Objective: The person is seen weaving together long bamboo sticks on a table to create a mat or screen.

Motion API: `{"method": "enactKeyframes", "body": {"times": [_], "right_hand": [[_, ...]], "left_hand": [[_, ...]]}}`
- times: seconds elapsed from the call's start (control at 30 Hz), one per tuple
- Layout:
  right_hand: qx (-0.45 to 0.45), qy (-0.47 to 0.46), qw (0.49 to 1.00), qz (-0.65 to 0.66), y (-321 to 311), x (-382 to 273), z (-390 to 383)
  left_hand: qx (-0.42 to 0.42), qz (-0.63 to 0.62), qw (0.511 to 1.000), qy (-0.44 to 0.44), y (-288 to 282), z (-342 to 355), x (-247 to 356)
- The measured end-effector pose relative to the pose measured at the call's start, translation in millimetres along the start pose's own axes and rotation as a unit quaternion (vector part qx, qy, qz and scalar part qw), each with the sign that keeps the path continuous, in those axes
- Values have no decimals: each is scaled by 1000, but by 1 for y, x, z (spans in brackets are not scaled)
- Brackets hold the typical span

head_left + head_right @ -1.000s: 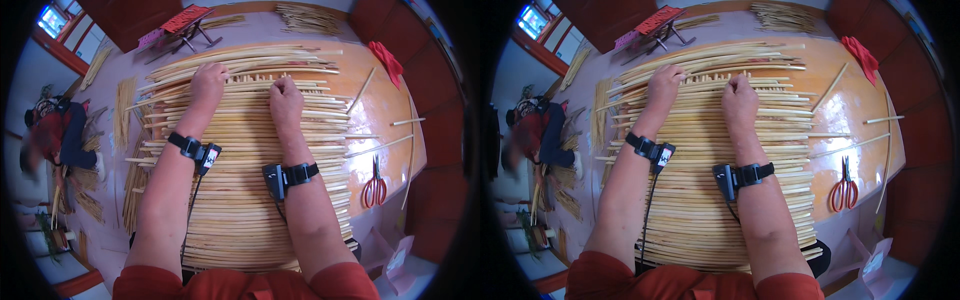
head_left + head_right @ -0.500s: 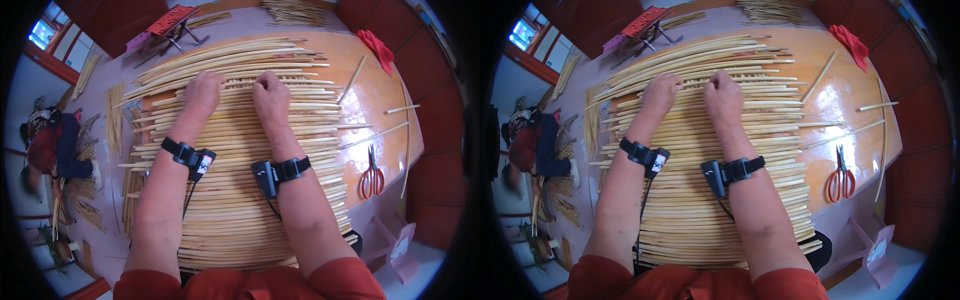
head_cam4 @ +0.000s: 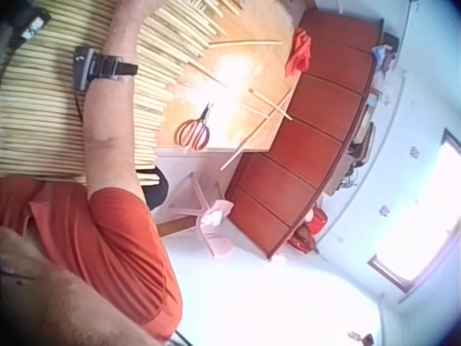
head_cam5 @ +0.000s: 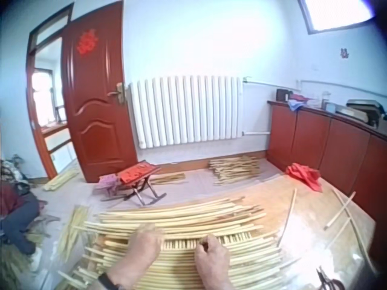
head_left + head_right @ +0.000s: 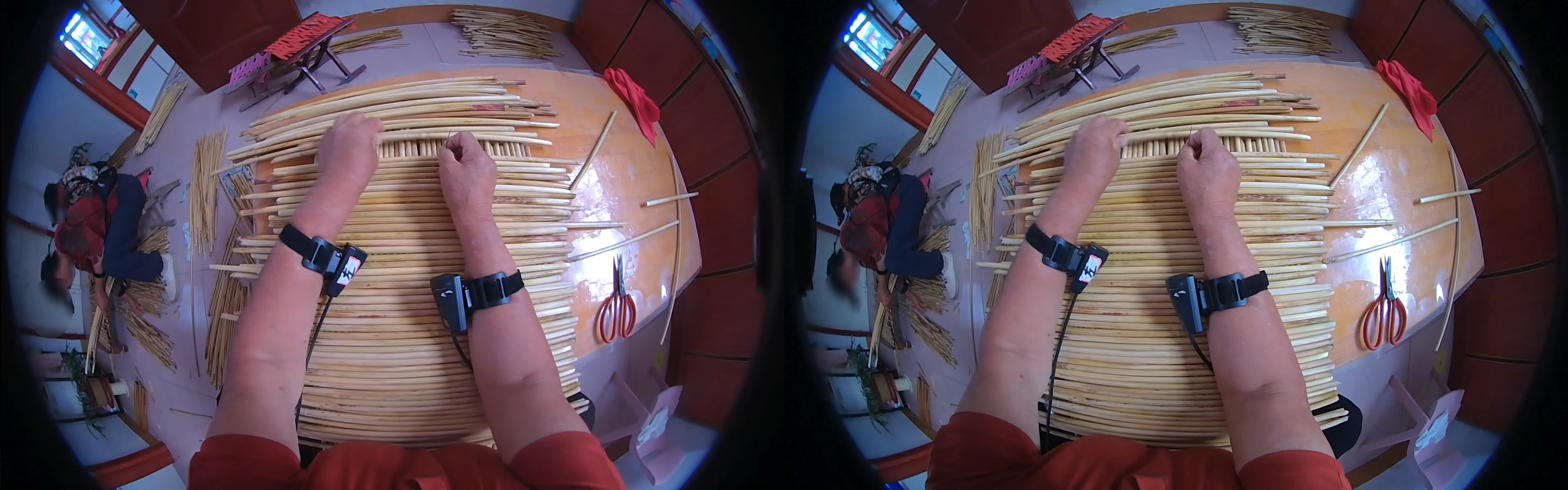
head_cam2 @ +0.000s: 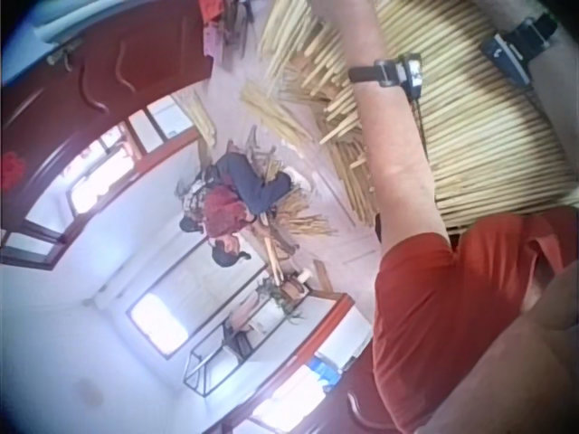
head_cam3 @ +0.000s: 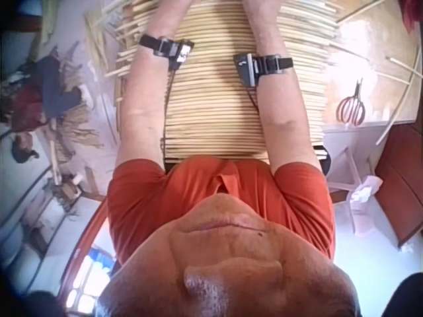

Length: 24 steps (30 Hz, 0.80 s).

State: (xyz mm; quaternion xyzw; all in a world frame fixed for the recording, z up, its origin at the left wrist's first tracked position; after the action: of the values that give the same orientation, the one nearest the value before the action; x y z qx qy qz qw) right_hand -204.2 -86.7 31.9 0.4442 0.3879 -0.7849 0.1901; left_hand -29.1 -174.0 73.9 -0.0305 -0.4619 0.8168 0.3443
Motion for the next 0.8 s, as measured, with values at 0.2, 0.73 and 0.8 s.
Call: {"method": "enactKeyframes", "body": {"times": [0.2,0.73,0.8], "right_hand": [[10,-4,1000,4,-1,0,-1],[7,-5,1000,8,-1,-3,-2],[10,-2,1000,14,-2,-1,-1]], "left_hand": [[-83,83,991,-69,25,15,-38],[-92,45,994,-32,18,15,-38],[-28,-75,997,6,3,10,-24]]}}
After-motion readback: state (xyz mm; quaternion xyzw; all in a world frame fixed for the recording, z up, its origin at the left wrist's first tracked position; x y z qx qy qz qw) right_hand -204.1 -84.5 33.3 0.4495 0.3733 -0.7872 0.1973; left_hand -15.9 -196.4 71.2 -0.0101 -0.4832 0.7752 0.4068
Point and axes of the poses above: each hand's wrist, its own z-axis towards the middle knuckle, its own y-axis out of the palm, x = y × z, the point moved 7 cm from there along z, towards the middle knuckle, and after that the axes turned 4 degrees about -y, right-handed, at the moved point
